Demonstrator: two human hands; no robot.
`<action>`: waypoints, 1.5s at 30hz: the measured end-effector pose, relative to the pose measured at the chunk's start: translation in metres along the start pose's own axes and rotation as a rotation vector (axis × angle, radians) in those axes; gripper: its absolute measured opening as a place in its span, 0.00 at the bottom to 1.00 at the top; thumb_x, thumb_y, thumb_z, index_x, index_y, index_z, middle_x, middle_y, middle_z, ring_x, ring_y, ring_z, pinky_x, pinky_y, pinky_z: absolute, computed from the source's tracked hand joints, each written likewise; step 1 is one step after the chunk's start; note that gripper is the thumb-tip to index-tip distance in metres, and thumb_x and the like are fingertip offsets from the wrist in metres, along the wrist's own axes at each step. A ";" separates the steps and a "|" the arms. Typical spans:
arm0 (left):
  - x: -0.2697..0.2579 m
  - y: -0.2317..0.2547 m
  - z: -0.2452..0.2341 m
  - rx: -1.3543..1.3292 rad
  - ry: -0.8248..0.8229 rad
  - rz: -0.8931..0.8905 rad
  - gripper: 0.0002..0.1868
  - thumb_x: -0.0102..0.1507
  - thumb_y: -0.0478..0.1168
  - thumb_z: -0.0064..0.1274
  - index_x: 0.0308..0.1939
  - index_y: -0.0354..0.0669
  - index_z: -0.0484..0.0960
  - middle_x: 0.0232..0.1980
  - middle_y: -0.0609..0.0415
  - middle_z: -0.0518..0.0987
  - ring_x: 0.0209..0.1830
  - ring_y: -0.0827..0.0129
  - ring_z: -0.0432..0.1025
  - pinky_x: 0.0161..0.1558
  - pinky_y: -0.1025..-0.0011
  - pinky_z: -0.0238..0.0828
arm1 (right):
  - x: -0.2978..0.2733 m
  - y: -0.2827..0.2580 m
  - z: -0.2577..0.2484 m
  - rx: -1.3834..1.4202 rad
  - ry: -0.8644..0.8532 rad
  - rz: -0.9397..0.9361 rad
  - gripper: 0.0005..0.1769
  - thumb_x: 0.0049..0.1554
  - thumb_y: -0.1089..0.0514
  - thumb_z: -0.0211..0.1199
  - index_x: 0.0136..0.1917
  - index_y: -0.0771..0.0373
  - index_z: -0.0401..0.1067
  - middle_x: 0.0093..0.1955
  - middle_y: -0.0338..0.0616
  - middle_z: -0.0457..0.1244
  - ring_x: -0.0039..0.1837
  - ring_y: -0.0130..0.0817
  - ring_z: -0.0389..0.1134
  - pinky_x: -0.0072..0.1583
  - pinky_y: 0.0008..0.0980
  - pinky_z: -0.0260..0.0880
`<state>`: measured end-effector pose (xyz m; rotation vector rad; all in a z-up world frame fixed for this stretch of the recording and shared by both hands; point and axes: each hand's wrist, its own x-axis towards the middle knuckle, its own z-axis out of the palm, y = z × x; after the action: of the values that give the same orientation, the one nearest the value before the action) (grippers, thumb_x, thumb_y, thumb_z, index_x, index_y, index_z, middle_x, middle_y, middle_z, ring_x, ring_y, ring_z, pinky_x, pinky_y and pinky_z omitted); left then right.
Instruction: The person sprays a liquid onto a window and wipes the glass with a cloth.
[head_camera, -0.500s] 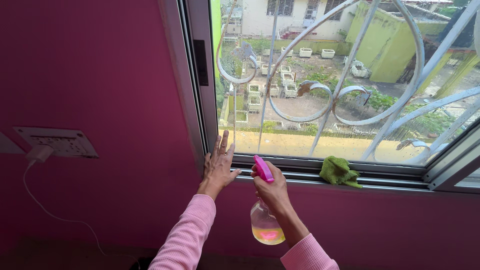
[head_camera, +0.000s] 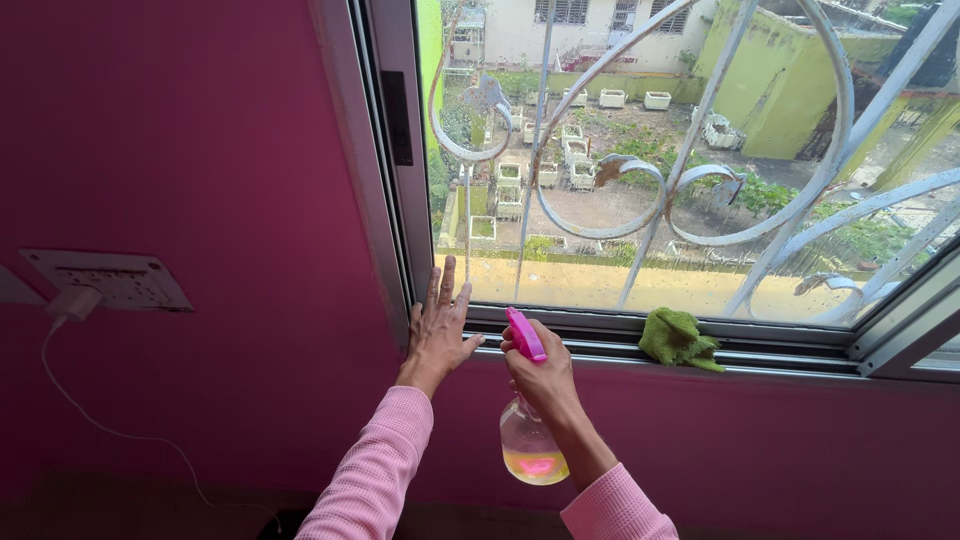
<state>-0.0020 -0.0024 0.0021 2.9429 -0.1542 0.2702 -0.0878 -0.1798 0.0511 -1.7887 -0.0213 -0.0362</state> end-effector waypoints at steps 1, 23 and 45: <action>-0.001 0.001 -0.001 0.000 0.000 0.000 0.53 0.54 0.59 0.68 0.78 0.55 0.58 0.84 0.57 0.20 0.85 0.61 0.26 0.72 0.43 0.55 | 0.000 0.000 -0.001 0.000 0.000 0.000 0.12 0.52 0.60 0.59 0.50 0.59 0.74 0.44 0.36 0.70 0.41 0.24 0.71 0.40 0.30 0.77; 0.004 0.060 -0.005 0.013 0.026 -0.087 0.60 0.55 0.60 0.68 0.81 0.50 0.48 0.83 0.45 0.18 0.85 0.53 0.22 0.73 0.43 0.52 | -0.002 -0.005 -0.052 0.003 -0.040 -0.018 0.11 0.52 0.60 0.59 0.49 0.60 0.75 0.41 0.39 0.68 0.39 0.27 0.70 0.38 0.31 0.77; 0.008 0.102 0.000 0.036 -0.012 -0.114 0.62 0.54 0.63 0.67 0.82 0.53 0.44 0.83 0.45 0.18 0.84 0.52 0.21 0.73 0.43 0.51 | -0.002 0.004 -0.097 -0.045 -0.023 -0.068 0.10 0.53 0.59 0.59 0.49 0.59 0.75 0.43 0.38 0.68 0.40 0.27 0.70 0.39 0.33 0.79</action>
<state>-0.0063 -0.1033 0.0214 2.9756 0.0170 0.2419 -0.0909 -0.2749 0.0679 -1.8333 -0.0979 -0.0652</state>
